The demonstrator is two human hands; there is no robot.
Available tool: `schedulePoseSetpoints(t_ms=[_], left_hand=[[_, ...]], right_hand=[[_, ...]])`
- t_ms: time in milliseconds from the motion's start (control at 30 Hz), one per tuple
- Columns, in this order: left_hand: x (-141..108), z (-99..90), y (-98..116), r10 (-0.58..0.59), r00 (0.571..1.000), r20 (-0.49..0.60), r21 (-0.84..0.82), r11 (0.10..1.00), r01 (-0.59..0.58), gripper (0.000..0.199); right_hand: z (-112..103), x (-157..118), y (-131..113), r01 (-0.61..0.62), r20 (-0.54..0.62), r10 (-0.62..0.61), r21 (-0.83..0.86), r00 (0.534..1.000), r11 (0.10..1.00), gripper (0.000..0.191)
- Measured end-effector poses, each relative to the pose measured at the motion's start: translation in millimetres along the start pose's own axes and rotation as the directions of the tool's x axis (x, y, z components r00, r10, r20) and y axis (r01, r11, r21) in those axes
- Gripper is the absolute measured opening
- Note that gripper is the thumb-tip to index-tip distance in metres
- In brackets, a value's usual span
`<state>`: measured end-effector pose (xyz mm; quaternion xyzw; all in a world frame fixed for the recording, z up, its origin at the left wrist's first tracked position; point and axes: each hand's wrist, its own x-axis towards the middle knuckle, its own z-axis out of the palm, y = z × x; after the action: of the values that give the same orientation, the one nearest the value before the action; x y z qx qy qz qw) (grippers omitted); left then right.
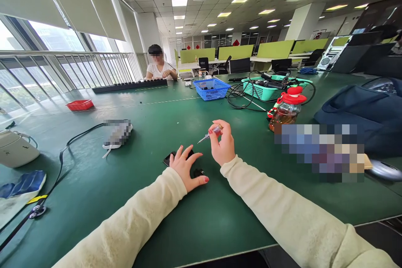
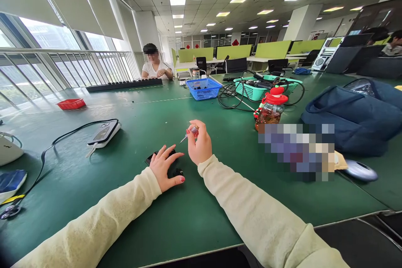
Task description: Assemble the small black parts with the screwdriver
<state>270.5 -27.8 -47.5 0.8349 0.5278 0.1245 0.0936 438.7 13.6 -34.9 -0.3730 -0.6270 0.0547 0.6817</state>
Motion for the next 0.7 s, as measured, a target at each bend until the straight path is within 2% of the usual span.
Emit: schedulePoseSetpoints(t_ms=[100,200,267,533,633,700], left_hand=[[0.2,-1.2,2.9,0.006,0.999,0.043,0.010,1.000,-0.006,0.059],[2.4,-2.0,2.5,-0.005,1.000,0.016,0.016,1.000,0.005,0.038],[5.1,0.3,-0.8,-0.003,1.000,-0.014,0.022,1.000,0.004,0.031],[13.9,15.5,-29.1,0.008,0.988,-0.153,-0.030,0.999,-0.012,0.025],[2.7,8.5,-45.9,0.055,0.987,-0.148,-0.050,0.997,-0.063,0.023],[-11.6,-1.7,-64.9,0.099,0.985,-0.139,-0.033,0.994,-0.105,0.023]], right_hand=[[2.0,-1.3,0.6,-0.012,-0.002,0.012,-0.001,1.000,1.000,0.019],[3.9,-2.7,-1.3,0.005,0.019,-0.005,-0.005,1.000,1.000,0.019],[4.1,-3.0,-3.1,0.023,0.030,-0.022,-0.015,0.999,1.000,0.018],[0.8,-1.6,-4.3,0.037,0.035,-0.036,-0.036,0.999,0.999,0.019],[0.7,-1.6,-4.3,0.040,0.053,-0.038,-0.038,0.998,0.998,0.019],[1.1,-1.8,-4.5,0.032,0.084,-0.029,-0.040,0.996,0.999,0.019]])
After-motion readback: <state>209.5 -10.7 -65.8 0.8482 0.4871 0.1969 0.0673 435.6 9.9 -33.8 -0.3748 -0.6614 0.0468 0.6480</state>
